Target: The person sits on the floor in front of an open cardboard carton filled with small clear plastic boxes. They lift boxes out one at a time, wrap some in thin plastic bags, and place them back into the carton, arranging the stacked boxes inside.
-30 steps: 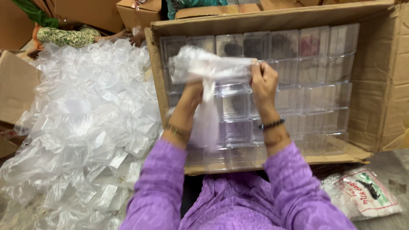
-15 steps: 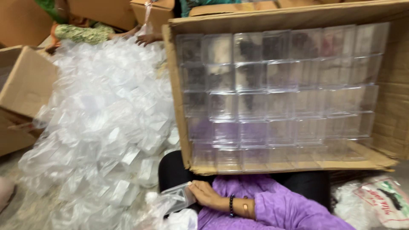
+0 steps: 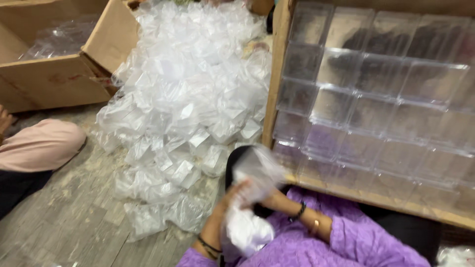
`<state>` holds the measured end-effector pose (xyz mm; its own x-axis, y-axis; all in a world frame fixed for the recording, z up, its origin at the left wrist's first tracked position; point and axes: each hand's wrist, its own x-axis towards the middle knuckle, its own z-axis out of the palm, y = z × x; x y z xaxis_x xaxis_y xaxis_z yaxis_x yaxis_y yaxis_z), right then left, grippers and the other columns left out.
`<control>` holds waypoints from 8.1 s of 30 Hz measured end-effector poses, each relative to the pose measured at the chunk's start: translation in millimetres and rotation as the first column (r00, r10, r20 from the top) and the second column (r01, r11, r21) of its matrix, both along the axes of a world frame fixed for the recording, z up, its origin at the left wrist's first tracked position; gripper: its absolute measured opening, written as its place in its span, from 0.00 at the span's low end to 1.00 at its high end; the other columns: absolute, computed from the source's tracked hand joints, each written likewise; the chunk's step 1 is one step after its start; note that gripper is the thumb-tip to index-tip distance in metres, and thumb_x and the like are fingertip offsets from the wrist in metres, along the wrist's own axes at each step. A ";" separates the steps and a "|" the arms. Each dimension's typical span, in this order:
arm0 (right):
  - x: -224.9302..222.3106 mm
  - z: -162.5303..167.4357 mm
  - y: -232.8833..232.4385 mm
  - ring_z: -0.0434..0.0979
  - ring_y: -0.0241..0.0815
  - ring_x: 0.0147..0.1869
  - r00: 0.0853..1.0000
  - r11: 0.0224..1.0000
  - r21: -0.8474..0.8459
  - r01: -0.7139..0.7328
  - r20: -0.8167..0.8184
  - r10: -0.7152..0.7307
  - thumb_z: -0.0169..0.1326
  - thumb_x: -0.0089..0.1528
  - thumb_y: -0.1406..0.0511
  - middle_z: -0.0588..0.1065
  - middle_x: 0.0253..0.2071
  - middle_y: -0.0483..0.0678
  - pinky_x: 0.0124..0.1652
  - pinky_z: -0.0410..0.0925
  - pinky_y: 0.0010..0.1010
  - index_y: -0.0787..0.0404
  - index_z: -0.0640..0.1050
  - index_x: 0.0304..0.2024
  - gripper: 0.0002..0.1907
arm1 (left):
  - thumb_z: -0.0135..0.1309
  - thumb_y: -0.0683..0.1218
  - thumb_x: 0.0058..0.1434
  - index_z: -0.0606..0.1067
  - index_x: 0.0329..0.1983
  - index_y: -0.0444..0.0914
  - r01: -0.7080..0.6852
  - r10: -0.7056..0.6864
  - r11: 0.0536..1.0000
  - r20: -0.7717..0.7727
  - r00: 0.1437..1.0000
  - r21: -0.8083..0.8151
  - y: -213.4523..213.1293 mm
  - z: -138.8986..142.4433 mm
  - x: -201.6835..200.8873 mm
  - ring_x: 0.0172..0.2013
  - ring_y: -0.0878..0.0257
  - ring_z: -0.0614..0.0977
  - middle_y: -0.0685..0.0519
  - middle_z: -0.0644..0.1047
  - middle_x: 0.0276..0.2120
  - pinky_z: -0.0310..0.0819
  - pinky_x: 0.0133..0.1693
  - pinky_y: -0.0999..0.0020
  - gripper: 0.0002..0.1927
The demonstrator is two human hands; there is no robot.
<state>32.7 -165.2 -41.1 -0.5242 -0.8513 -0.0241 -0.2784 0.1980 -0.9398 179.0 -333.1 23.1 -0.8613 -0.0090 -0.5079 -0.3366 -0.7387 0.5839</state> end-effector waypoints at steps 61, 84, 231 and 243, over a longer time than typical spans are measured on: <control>-5.6 182.2 159.2 0.73 0.28 0.32 0.681 0.541 -0.486 0.687 0.689 -0.247 0.50 0.70 0.58 0.78 0.34 0.43 0.33 0.69 0.20 0.62 0.75 0.40 0.14 | 0.56 0.48 0.68 0.79 0.32 0.35 -0.287 -0.342 0.667 -0.625 0.702 -0.688 161.6 129.1 -111.7 0.24 0.75 0.69 0.64 0.72 0.20 0.62 0.24 0.73 0.13; -74.5 195.2 284.9 0.67 0.26 0.28 0.769 0.663 -0.444 0.603 0.542 -0.337 0.53 0.72 0.59 0.70 0.28 0.37 0.27 0.64 0.19 0.60 0.72 0.38 0.12 | 0.54 0.52 0.71 0.76 0.45 0.35 0.648 -0.559 0.749 -0.658 0.504 -0.140 161.9 126.8 -193.6 0.30 0.71 0.78 0.53 0.80 0.34 0.70 0.30 0.76 0.14; -1.0 95.4 28.7 0.63 0.27 0.27 0.834 0.766 -0.373 0.523 0.410 -0.370 0.48 0.71 0.64 0.67 0.26 0.38 0.25 0.59 0.21 0.63 0.67 0.49 0.09 | 0.59 0.59 0.67 0.77 0.48 0.29 -0.211 0.101 0.908 -0.300 0.949 -0.362 -17.9 34.8 -41.0 0.35 0.64 0.76 0.53 0.77 0.34 0.70 0.36 0.65 0.26; -9.3 61.8 -24.3 0.83 0.44 0.38 0.990 0.982 -0.168 0.089 -0.093 -0.105 0.48 0.71 0.65 0.81 0.35 0.55 0.39 0.74 0.33 0.65 0.77 0.46 0.10 | 0.61 0.66 0.64 0.76 0.50 0.26 0.450 -0.497 0.867 -0.291 0.817 -0.216 -27.3 44.2 29.2 0.34 0.60 0.74 0.52 0.76 0.34 0.68 0.35 0.60 0.36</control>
<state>23.4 -189.5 20.8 -0.5970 -0.7844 0.1684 -0.3604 0.0747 -0.9298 208.1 -360.4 67.2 -0.8908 0.3974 -0.2204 -0.3976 -0.4465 0.8016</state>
